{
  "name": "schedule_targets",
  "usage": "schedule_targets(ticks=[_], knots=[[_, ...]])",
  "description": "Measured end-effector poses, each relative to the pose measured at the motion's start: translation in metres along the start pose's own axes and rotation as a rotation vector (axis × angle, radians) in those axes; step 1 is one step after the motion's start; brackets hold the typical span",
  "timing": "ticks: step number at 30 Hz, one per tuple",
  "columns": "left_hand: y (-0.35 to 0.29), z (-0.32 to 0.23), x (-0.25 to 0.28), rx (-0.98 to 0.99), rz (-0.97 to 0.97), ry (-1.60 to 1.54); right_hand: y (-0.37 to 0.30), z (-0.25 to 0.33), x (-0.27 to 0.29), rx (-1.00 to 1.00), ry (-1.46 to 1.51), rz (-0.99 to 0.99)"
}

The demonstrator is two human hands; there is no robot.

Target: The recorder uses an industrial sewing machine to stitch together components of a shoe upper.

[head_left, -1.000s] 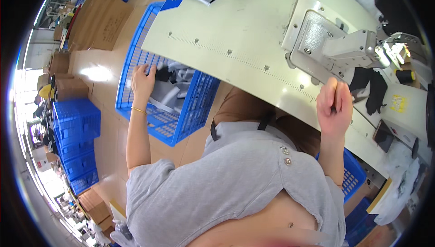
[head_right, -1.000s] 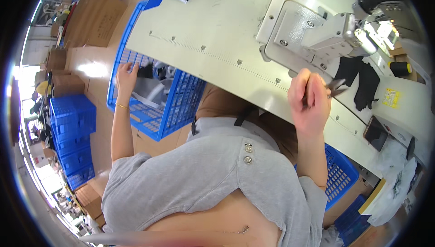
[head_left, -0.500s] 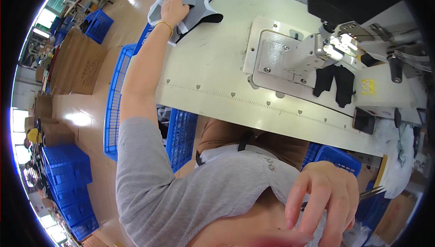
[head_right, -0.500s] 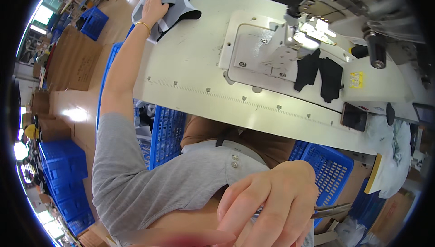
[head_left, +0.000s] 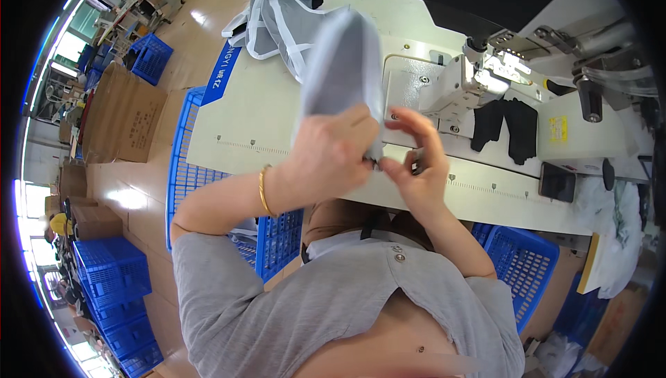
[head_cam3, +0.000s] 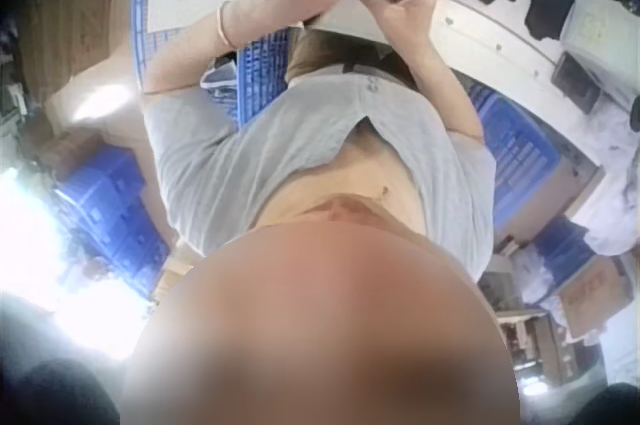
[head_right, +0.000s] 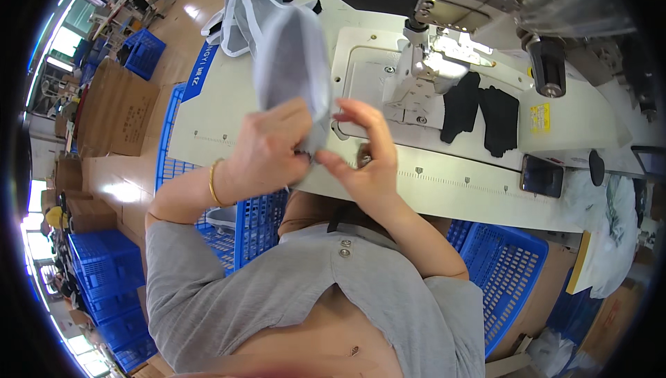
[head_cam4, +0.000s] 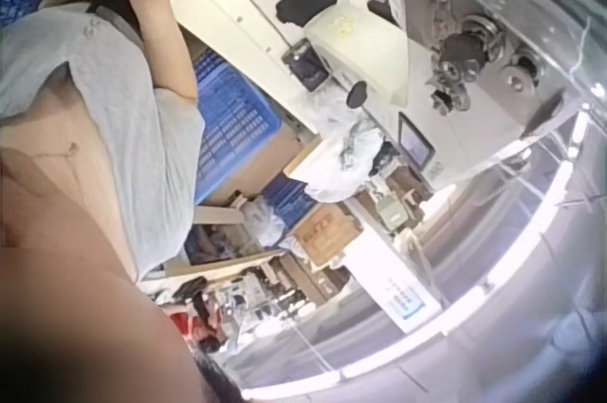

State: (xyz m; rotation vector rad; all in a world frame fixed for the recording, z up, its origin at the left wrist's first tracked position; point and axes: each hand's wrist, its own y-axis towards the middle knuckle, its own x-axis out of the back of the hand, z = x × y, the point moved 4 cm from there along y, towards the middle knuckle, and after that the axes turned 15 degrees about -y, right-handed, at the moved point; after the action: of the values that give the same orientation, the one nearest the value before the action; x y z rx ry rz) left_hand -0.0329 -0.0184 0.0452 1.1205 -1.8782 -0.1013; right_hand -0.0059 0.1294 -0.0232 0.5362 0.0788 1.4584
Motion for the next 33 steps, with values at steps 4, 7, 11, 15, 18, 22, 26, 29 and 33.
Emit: schedule_targets(ticks=[4,7,11,15,18,22,26,29,33], knots=[[-0.001,0.009,-0.015,0.19,-0.006,-0.166,-0.024,-0.01,0.01,-0.009,-0.036,-0.008],[0.003,0.02,-0.031,0.265,-0.09,-0.301,-0.037,-0.002,0.017,-0.01,-0.05,-0.014],[0.018,0.01,-0.043,0.358,0.019,-0.359,-0.05,-0.034,0.028,-0.198,-0.159,-0.049],[0.018,0.025,-0.045,0.331,0.337,-0.426,-0.043,-0.052,0.058,-0.357,-0.1,0.231],[0.016,0.049,-0.052,0.342,0.379,-0.492,-0.041,-0.05,0.064,-0.39,-0.059,0.365],[0.018,0.065,-0.066,0.842,0.314,-0.69,-0.047,-0.061,0.068,-0.436,0.166,0.301],[0.005,0.072,-0.095,0.885,0.101,-1.009,-0.05,-0.064,0.067,-0.543,0.36,0.233],[0.011,0.058,-0.09,0.859,0.063,-1.036,-0.059,-0.077,0.067,-0.636,0.53,0.139],[0.007,0.048,-0.098,0.601,-0.048,-0.811,-0.058,-0.084,0.091,-0.53,0.209,0.064]])
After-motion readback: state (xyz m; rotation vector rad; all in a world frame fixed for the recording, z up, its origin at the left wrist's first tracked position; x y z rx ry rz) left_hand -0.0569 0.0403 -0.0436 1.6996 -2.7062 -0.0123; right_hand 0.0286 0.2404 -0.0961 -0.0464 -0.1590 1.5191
